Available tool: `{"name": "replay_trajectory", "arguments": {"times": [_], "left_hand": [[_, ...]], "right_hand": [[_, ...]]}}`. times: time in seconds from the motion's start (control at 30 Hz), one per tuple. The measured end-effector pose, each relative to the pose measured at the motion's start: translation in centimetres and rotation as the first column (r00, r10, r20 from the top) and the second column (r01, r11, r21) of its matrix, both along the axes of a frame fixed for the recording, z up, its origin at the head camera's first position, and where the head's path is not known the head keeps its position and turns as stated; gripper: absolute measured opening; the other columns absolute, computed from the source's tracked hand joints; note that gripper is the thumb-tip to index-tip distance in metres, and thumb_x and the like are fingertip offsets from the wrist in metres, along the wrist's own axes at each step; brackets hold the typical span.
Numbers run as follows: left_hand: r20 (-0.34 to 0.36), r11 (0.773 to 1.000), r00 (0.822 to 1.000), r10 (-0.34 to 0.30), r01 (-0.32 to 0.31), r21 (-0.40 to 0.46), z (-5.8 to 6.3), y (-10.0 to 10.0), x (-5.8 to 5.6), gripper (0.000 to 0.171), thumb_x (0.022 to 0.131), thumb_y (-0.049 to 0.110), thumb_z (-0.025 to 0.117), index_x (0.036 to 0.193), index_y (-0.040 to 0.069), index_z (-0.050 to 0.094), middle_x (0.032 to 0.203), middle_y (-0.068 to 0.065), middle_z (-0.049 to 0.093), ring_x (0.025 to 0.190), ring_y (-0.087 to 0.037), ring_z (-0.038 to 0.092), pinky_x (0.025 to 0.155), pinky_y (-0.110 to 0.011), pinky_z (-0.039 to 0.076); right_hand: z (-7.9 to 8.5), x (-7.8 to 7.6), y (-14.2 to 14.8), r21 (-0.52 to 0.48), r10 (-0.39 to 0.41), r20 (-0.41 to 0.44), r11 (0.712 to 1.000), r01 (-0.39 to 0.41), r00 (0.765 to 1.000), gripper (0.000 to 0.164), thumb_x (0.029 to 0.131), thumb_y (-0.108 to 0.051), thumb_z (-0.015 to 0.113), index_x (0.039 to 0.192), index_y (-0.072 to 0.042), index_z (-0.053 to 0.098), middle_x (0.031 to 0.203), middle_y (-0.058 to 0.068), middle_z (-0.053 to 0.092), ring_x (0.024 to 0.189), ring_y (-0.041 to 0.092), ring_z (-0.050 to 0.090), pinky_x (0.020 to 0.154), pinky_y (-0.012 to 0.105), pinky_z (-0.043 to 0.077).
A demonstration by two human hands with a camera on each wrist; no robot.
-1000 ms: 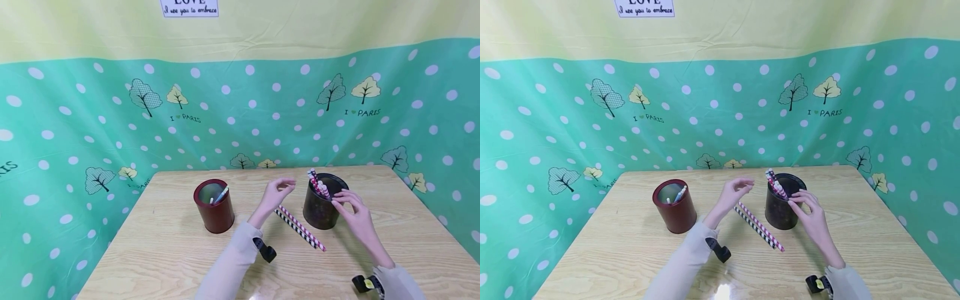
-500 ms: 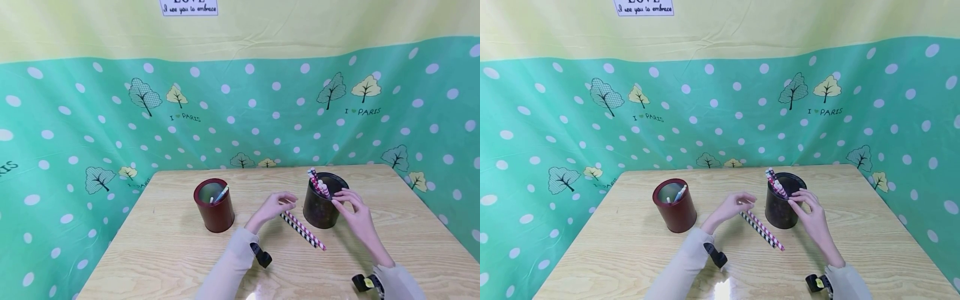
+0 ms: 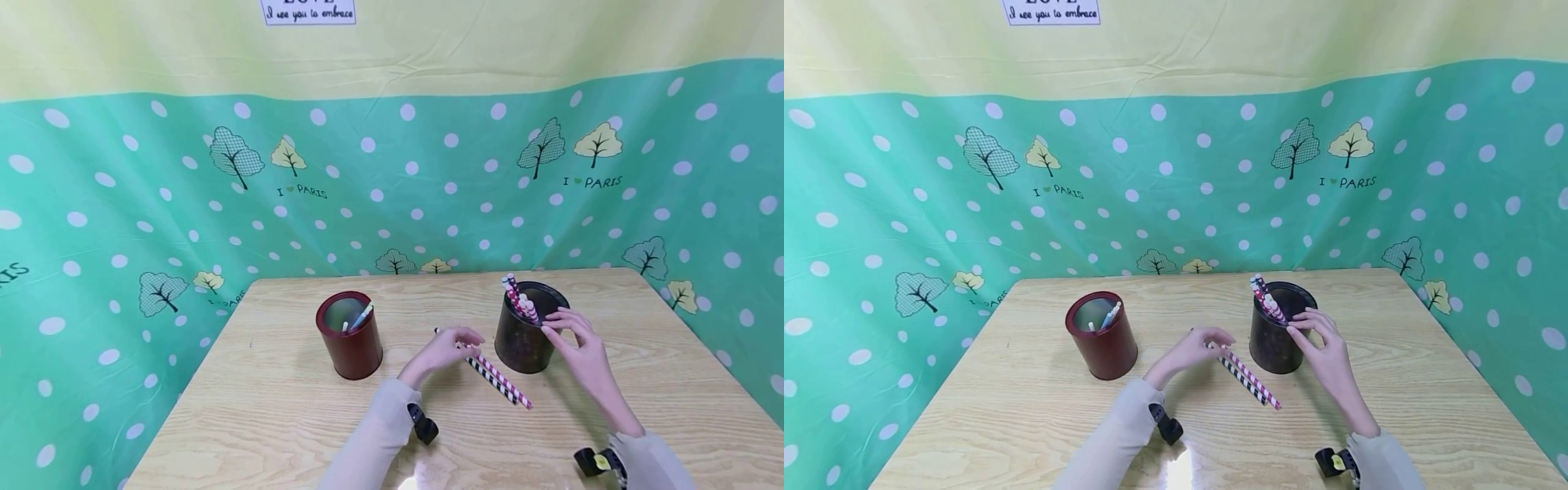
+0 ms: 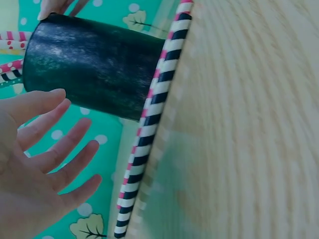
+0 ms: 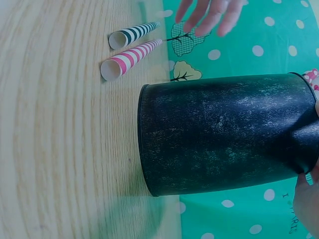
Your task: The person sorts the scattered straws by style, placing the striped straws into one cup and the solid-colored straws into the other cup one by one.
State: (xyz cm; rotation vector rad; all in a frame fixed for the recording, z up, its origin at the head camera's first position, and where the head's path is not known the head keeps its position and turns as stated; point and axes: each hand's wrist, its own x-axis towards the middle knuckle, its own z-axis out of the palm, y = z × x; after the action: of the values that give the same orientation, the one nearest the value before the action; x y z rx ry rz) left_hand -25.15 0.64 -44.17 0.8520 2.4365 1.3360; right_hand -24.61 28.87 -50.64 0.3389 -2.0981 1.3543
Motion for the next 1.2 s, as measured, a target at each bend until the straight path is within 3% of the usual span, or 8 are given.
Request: {"name": "replay_trajectory", "arguments": {"times": [0.33, 0.7, 1.2], "left_hand": [[-0.026, 0.995, 0.999, -0.032, 0.029, -0.101, -1.0, -0.2, 0.0, 0.021, 0.078, 0.005, 0.064, 0.100, 0.005, 0.064, 0.094, -0.005, 0.064, 0.093, -0.017, 0.057, 0.085, -0.028, 0.041], [-0.089, 0.980, 0.991, -0.098, 0.080, -0.183, -1.6, -0.3, -0.1, 0.024, 0.078, 0.006, 0.065, 0.102, 0.005, 0.063, 0.102, -0.003, 0.063, 0.099, -0.012, 0.055, 0.089, -0.023, 0.038], [-0.112, 0.958, 0.988, -0.110, 0.076, -0.278, -2.3, -0.2, -0.3, 0.021, 0.076, 0.004, 0.066, 0.097, 0.009, 0.066, 0.102, 0.000, 0.062, 0.100, -0.008, 0.053, 0.086, -0.018, 0.037]], "right_hand": [[-0.4, -0.2, 0.2, -0.020, -0.001, 0.007, 1.000, 0.002, 1.000, 0.014, 0.078, -0.009, 0.066, 0.090, -0.015, 0.066, 0.108, -0.005, 0.056, 0.118, 0.015, 0.038, 0.098, 0.020, 0.028], [-0.1, 0.0, 0.1, -0.017, 0.005, 0.006, 1.000, -0.005, 1.000, 0.014, 0.078, -0.009, 0.066, 0.091, -0.014, 0.066, 0.108, -0.004, 0.056, 0.118, 0.015, 0.038, 0.098, 0.019, 0.028], [0.1, 0.2, 0.0, 0.002, -0.006, 0.018, 1.000, 0.006, 1.000, 0.013, 0.079, -0.011, 0.066, 0.092, -0.014, 0.066, 0.109, -0.001, 0.056, 0.119, 0.015, 0.037, 0.098, 0.017, 0.027]]}}
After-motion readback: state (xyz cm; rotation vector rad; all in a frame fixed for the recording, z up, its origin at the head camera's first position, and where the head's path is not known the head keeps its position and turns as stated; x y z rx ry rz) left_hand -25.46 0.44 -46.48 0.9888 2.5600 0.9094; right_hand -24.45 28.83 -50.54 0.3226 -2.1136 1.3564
